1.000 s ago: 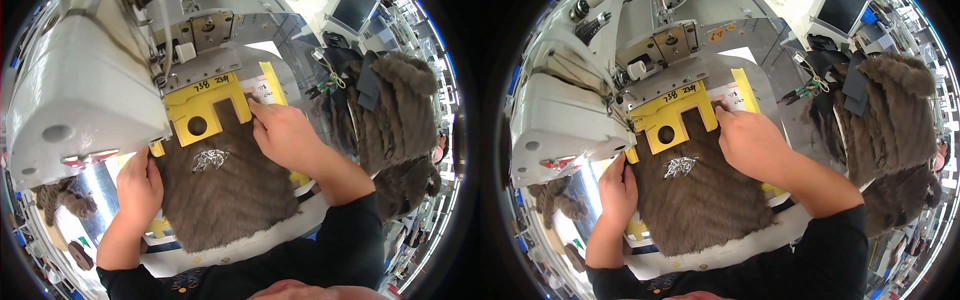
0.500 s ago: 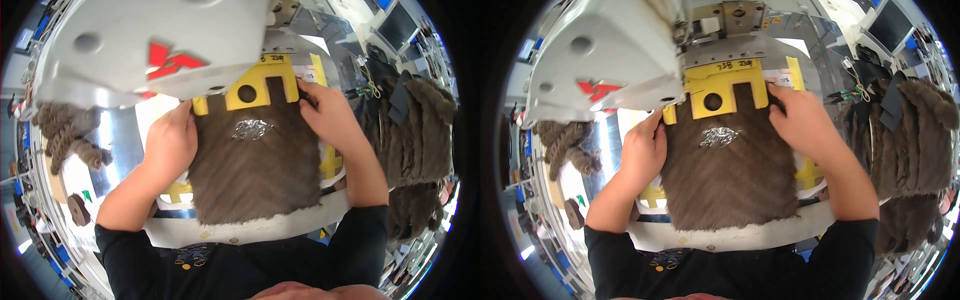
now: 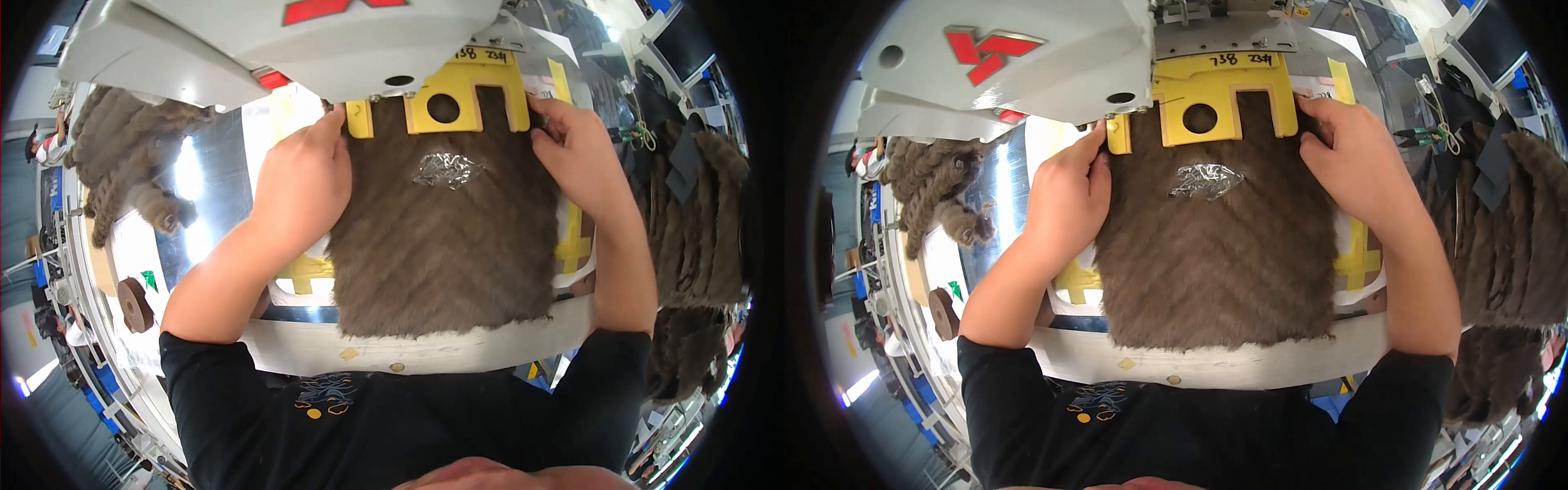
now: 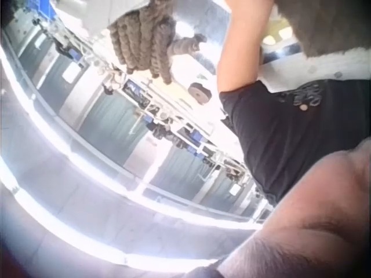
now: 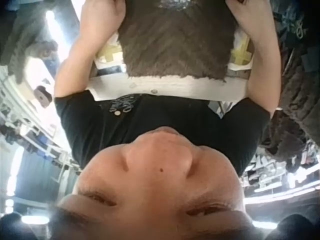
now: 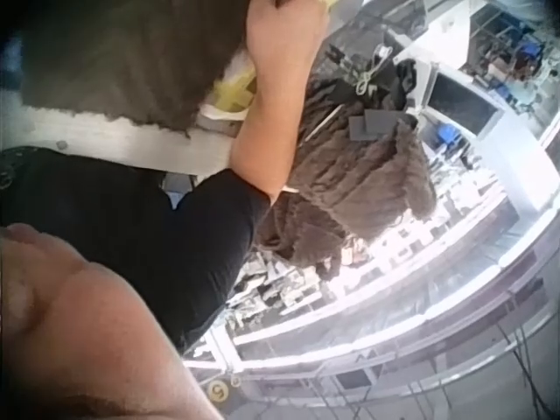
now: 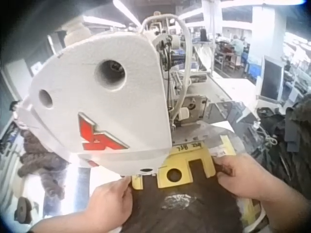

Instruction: Sewing fur strips onto a fur base using an industrial sewing machine.

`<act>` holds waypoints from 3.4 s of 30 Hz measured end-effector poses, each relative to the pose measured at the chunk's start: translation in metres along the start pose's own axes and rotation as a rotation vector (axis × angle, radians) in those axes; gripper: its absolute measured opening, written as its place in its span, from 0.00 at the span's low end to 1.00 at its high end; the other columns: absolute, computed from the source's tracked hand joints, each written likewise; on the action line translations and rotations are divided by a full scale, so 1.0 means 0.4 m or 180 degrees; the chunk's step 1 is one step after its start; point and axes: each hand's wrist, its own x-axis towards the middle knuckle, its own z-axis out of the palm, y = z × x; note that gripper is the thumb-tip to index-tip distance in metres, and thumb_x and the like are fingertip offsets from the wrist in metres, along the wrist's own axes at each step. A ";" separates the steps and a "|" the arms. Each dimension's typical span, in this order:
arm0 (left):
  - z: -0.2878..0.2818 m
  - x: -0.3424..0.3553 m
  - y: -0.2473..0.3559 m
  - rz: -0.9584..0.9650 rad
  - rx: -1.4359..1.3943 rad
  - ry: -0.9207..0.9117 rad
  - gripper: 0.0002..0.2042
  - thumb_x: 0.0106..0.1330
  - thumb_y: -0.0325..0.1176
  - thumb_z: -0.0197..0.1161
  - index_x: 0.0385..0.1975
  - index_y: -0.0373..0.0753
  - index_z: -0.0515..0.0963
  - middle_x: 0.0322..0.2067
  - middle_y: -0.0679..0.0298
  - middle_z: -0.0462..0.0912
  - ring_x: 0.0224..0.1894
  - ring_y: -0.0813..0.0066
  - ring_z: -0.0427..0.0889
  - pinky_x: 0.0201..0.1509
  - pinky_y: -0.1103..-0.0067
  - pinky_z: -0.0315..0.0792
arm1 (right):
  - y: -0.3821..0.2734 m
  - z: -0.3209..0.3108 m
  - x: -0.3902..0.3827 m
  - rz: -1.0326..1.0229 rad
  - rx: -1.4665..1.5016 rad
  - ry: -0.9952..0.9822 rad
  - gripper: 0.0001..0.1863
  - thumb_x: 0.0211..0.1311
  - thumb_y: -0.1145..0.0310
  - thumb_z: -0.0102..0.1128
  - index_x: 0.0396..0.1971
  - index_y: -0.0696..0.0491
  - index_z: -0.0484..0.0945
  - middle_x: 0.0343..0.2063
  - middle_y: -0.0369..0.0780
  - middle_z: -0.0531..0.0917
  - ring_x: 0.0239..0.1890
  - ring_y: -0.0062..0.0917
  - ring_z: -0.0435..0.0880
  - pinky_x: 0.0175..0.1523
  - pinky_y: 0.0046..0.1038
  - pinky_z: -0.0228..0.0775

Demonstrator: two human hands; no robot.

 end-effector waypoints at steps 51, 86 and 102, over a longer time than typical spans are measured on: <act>-0.126 -0.152 0.052 0.1874 0.0626 0.1189 0.14 0.57 0.31 0.65 0.45 0.40 0.79 0.37 0.61 0.80 0.46 0.61 0.81 0.54 0.67 0.71 | -0.166 -0.020 -0.186 -0.0923 0.0541 -0.0334 0.40 0.52 0.68 0.74 0.69 0.54 0.73 0.46 0.43 0.82 0.38 0.25 0.80 0.43 0.28 0.76; -0.238 -0.069 0.088 0.0933 -0.0733 -0.0480 0.24 0.53 0.22 0.68 0.53 0.36 0.80 0.38 0.53 0.87 0.40 0.59 0.87 0.45 0.73 0.79 | -0.152 -0.090 -0.167 -0.1746 -0.1028 0.0073 0.11 0.55 0.74 0.61 0.38 0.59 0.79 0.35 0.51 0.82 0.44 0.52 0.81 0.47 0.46 0.74; -0.225 -0.097 0.094 0.2683 -0.3101 0.0556 0.29 0.40 0.41 0.88 0.44 0.35 0.87 0.39 0.58 0.89 0.42 0.68 0.88 0.48 0.74 0.81 | -0.162 -0.114 -0.165 -0.1868 -0.0397 -0.1673 0.14 0.47 0.74 0.68 0.36 0.59 0.78 0.31 0.51 0.82 0.40 0.54 0.81 0.42 0.45 0.74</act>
